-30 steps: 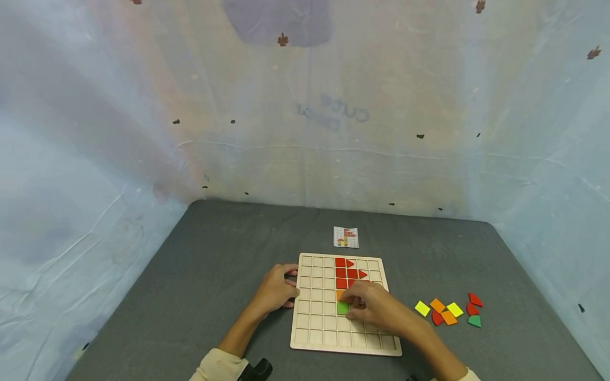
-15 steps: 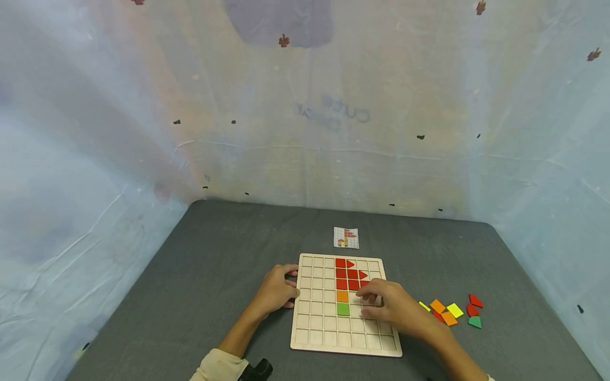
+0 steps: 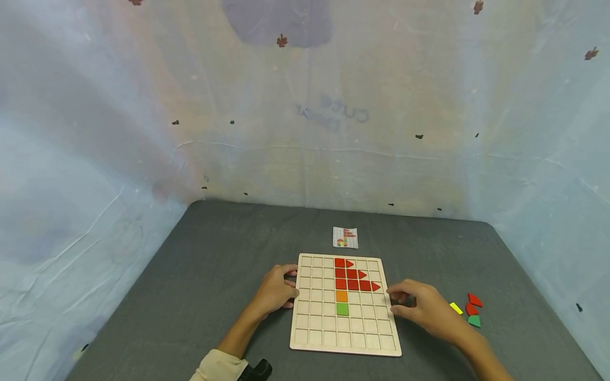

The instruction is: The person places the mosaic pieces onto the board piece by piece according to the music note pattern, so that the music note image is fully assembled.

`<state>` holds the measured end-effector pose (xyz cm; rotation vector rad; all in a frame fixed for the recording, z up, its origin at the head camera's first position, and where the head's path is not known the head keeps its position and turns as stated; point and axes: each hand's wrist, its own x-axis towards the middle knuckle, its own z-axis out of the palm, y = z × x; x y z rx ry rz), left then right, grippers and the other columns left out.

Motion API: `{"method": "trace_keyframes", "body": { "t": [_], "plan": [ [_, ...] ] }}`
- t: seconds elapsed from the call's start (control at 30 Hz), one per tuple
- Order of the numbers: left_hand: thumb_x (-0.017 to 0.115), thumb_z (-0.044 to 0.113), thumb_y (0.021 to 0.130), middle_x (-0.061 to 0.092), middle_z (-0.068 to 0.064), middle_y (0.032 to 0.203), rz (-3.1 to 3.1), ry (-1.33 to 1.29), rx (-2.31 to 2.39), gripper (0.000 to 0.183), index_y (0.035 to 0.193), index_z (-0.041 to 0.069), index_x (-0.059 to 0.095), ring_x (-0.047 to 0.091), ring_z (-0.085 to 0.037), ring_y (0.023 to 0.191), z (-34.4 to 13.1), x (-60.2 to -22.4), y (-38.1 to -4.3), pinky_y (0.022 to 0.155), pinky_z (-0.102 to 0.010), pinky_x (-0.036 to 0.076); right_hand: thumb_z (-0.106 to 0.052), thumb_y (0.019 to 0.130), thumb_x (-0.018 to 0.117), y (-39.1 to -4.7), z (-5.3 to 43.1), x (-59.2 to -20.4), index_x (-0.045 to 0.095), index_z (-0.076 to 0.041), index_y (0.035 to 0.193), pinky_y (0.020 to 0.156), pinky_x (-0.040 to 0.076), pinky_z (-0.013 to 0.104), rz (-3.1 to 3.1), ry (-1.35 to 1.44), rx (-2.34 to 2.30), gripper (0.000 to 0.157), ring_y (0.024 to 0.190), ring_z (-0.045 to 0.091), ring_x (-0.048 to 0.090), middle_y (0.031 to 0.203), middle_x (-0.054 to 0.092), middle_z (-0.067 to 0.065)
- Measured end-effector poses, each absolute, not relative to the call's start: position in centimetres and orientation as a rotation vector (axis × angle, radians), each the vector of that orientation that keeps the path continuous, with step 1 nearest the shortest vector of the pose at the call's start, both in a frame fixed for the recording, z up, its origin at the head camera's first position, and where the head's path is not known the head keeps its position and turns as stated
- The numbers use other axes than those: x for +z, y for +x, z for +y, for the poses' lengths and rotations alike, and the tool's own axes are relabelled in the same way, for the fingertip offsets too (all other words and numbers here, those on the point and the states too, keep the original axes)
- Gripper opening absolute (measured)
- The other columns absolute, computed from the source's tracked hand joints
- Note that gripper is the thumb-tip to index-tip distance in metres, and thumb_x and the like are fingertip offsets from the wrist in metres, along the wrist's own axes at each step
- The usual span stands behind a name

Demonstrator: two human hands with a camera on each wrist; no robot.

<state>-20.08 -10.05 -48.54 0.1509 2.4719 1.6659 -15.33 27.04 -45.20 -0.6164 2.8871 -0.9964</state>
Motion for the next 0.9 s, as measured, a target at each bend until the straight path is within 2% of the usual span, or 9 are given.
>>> {"method": "trace_keyframes", "body": {
  "t": [0.33, 0.63, 0.9],
  "plan": [
    [0.074, -0.007, 0.082, 0.057, -0.018, 0.129, 2.463, 0.159, 1.66, 0.064, 0.145, -0.003, 0.06, 0.064, -0.024, 0.099, -10.1, -48.5, -20.0, 0.056, -0.035, 0.063, -0.024, 0.089, 0.087, -14.0, 30.8, -45.5, 0.078, -0.016, 0.118, 0.069, 0.053, 0.023, 2.967, -0.455, -1.034, 0.032, 0.086, 0.0, 0.06, 0.102, 0.071, -0.008],
    [0.074, -0.007, 0.081, 0.057, -0.018, 0.128, 2.471, 0.165, 1.662, 0.064, 0.144, -0.004, 0.06, 0.064, -0.024, 0.098, -10.0, -48.6, -20.1, 0.055, -0.035, 0.063, -0.02, 0.086, 0.089, -12.8, 33.8, -46.1, 0.076, -0.008, 0.117, 0.067, 0.055, 0.024, 2.961, -0.341, -1.038, 0.036, 0.082, -0.002, 0.063, 0.1, 0.074, -0.005],
    [0.074, -0.007, 0.081, 0.058, -0.018, 0.128, 2.474, 0.174, 1.667, 0.064, 0.143, -0.004, 0.061, 0.065, -0.025, 0.1, -10.1, -48.8, -20.2, 0.055, -0.034, 0.063, -0.022, 0.082, 0.091, -12.2, 35.5, -46.4, 0.078, -0.011, 0.115, 0.07, 0.056, 0.026, 3.035, -0.254, -0.857, 0.037, 0.08, -0.005, 0.06, 0.101, 0.074, -0.006]
  ]
}}
